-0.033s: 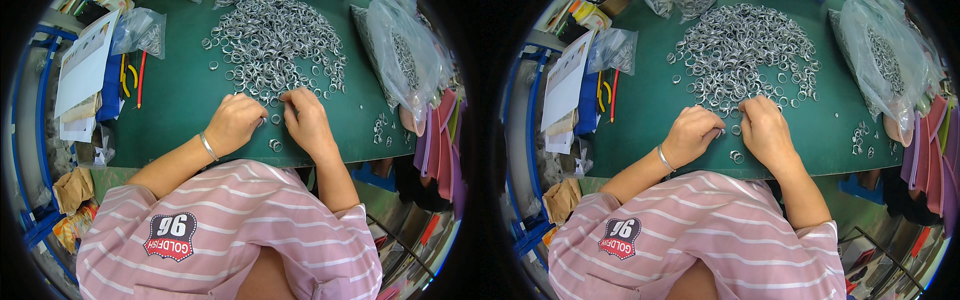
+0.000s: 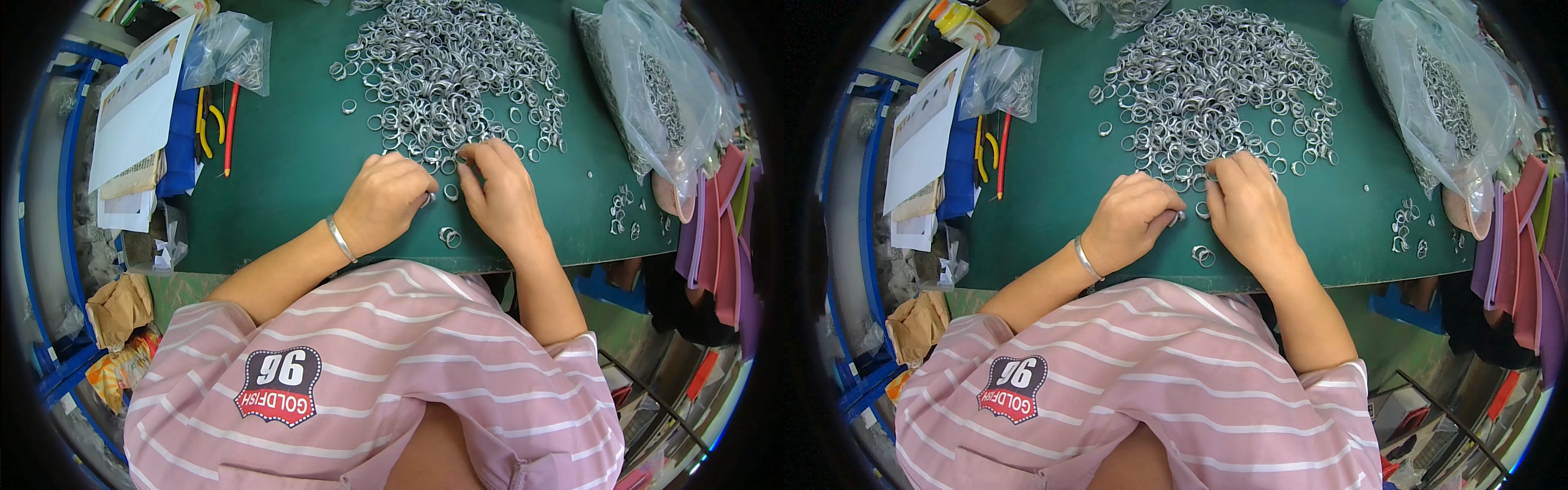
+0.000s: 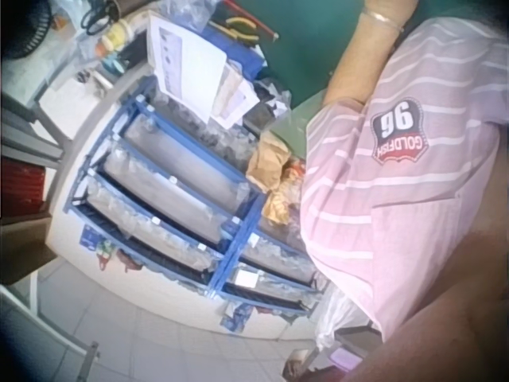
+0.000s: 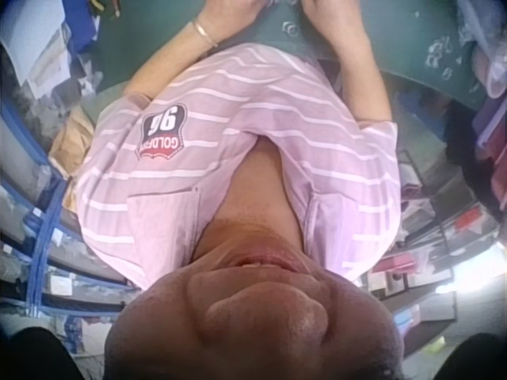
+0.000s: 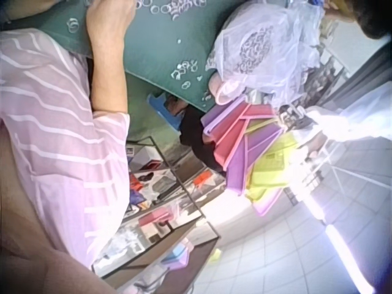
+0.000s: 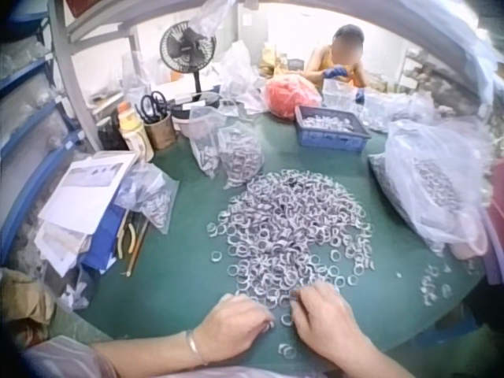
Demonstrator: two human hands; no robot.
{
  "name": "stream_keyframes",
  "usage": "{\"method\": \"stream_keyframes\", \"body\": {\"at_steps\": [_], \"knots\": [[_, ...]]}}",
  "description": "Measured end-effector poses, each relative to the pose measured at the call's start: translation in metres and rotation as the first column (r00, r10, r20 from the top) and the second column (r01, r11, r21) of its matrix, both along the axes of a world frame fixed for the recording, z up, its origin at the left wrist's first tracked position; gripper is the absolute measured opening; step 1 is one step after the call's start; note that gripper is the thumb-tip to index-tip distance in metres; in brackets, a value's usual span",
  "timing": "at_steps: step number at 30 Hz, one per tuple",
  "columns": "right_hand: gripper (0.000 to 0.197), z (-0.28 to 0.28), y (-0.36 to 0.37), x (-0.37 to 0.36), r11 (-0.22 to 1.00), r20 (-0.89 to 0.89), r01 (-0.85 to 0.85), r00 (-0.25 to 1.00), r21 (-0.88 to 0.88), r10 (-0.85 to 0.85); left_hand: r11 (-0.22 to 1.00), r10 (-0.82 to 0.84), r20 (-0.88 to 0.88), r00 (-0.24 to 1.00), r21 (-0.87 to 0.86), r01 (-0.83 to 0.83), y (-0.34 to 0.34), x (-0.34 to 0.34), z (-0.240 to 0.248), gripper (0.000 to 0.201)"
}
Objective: The person sorts small metal rings on a green workstation desk by hand, moving them into a central pile and occasionally picking up handfuls to separate them.
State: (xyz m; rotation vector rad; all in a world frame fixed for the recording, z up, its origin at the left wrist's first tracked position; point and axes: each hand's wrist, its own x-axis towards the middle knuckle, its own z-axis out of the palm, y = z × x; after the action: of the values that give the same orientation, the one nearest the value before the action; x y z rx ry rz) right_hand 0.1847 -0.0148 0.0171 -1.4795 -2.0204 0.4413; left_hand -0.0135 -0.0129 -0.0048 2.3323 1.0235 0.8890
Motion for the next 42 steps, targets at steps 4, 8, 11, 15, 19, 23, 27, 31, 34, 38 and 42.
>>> {"method": "stream_keyframes", "body": {"at_steps": [4,8,11,15,19,23,27,31,34,38,42], "knots": [[0.024,-0.011,0.004,-0.008,1.0,0.119,0.027,0.993,0.007,-0.027,1.0,0.008,-0.018,1.0,0.017,-0.007,-0.001,0.002,-0.004,0.019],[0.021,-0.015,0.005,-0.006,0.999,0.091,-0.003,0.996,0.052,-0.002,1.0,-0.007,-0.029,1.0,0.011,0.007,0.0,0.001,-0.005,0.019],[0.017,-0.015,0.005,-0.004,0.998,0.078,-0.031,0.997,0.06,0.026,1.0,-0.013,-0.029,0.999,0.004,0.013,0.002,0.001,-0.003,0.019],[0.014,-0.017,0.003,0.005,0.999,-0.019,0.018,1.0,0.036,-0.018,1.0,0.013,0.039,0.999,0.0,-0.013,0.005,-0.004,0.002,0.018],[0.012,-0.011,0.003,0.014,0.999,-0.059,0.048,0.997,-0.002,-0.048,0.998,0.026,0.1,0.995,-0.054,-0.02,0.005,-0.01,0.008,0.017],[0.013,-0.011,0.0,0.006,1.0,0.007,-0.02,1.0,-0.023,0.02,0.99,-0.098,0.007,0.995,-0.099,0.098,-0.002,-0.019,0.008,0.017],[0.015,-0.011,-0.001,0.002,1.0,0.057,-0.026,0.998,0.014,0.025,0.984,-0.146,-0.033,0.989,-0.11,0.142,-0.006,-0.023,0.006,0.016],[0.016,-0.015,-0.005,0.004,0.999,-0.046,0.012,0.999,0.037,-0.01,0.984,-0.141,-0.031,0.99,-0.115,0.137,-0.009,-0.025,0.004,0.016],[0.016,-0.01,-0.009,0.006,0.999,-0.139,0.038,0.99,0.002,-0.037,0.974,-0.175,-0.009,0.984,-0.15,0.172,-0.005,-0.028,0.006,0.016],[0.014,-0.008,-0.01,0.007,1.0,-0.154,0.005,0.988,0.002,-0.004,0.974,-0.094,0.054,0.994,-0.203,0.103,0.001,-0.033,0.01,0.016],[0.014,-0.014,-0.005,0.0,0.999,-0.121,-0.037,0.992,-0.003,0.036,0.986,0.042,0.058,0.997,-0.161,-0.033,0.007,-0.028,0.014,0.019]]}}
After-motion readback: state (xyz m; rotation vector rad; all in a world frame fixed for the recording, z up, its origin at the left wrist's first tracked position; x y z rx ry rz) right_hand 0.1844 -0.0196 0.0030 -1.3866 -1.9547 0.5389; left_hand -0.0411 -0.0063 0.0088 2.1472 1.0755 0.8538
